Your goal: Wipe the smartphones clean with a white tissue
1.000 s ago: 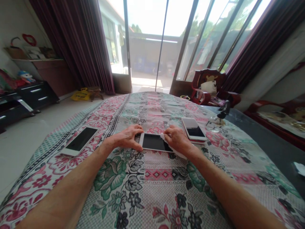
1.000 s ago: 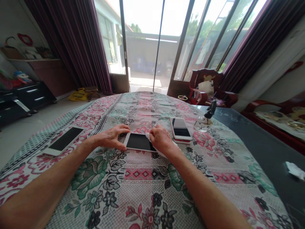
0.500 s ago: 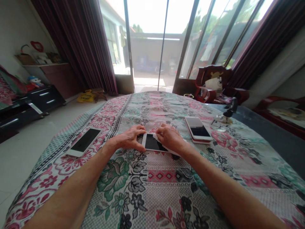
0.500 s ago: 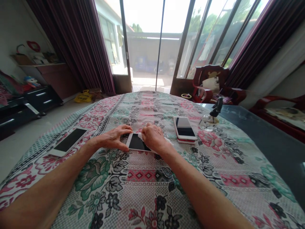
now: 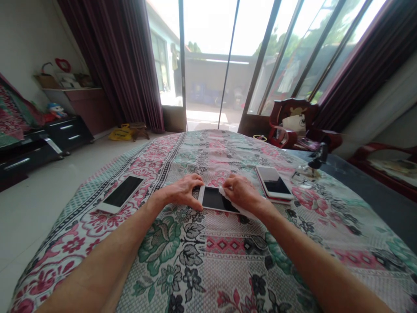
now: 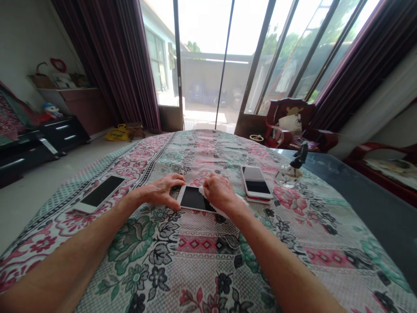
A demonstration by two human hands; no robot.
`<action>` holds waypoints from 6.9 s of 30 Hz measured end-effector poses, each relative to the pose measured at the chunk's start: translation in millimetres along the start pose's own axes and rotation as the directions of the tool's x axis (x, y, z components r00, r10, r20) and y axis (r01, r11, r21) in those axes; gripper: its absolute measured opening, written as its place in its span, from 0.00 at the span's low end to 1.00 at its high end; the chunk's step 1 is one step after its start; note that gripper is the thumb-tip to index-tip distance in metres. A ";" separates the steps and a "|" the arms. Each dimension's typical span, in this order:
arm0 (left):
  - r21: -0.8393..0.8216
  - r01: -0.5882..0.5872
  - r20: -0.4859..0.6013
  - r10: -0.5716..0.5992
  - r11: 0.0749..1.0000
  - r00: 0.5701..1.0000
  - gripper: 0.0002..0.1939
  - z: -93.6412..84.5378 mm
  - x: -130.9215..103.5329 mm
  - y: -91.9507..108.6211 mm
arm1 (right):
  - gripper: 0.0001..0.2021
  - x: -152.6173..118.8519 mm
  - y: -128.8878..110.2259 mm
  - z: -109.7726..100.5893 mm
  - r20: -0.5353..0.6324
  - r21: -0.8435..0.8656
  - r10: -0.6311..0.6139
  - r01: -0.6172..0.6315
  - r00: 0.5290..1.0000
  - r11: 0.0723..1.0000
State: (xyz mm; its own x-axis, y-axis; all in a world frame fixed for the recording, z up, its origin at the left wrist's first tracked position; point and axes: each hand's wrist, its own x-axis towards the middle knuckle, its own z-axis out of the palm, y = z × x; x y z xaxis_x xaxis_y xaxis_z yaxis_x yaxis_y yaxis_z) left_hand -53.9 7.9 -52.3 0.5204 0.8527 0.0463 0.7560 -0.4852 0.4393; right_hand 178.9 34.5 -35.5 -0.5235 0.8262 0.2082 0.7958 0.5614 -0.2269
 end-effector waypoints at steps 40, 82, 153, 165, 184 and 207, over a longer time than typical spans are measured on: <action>-0.025 -0.018 -0.015 0.017 1.000 1.000 0.36 2.2 0.0 -4.1 | 0.08 -14.6 26.9 5.3 -0.094 0.126 0.032 -0.020 0.995 0.992; -0.028 0.021 -0.009 -0.022 0.999 1.000 0.38 0.2 -1.6 2.0 | 0.10 -33.7 34.4 3.7 -0.189 -0.029 0.019 -0.025 0.982 0.999; 0.014 -0.031 -0.037 0.031 0.999 0.999 0.37 3.8 -1.5 -1.7 | 0.11 -50.0 -30.4 19.8 -0.098 0.030 -0.326 0.330 0.940 0.943; 0.019 0.013 -0.006 -0.013 1.000 1.000 0.37 1.1 -1.4 0.5 | 0.11 -76.1 39.3 -7.0 -0.129 -0.051 -0.173 0.168 0.976 0.984; -0.016 -0.037 -0.032 0.037 0.999 0.999 0.32 1.4 -2.7 1.9 | 0.11 -18.9 -19.8 24.2 -0.142 -0.091 -0.251 0.240 0.958 0.967; -0.027 -0.044 -0.047 0.043 0.999 0.998 0.33 3.6 -2.0 0.5 | 0.10 8.5 -51.0 33.4 -0.108 -0.182 -0.134 0.113 0.985 0.977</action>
State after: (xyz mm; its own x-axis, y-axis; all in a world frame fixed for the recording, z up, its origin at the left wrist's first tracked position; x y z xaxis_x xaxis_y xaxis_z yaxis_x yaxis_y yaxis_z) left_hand -53.1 5.2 -55.5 0.5328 0.8394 0.1073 0.7214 -0.5168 0.4609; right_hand 123.7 14.5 -53.9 -0.5898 0.7334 0.3380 0.7734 0.6334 -0.0248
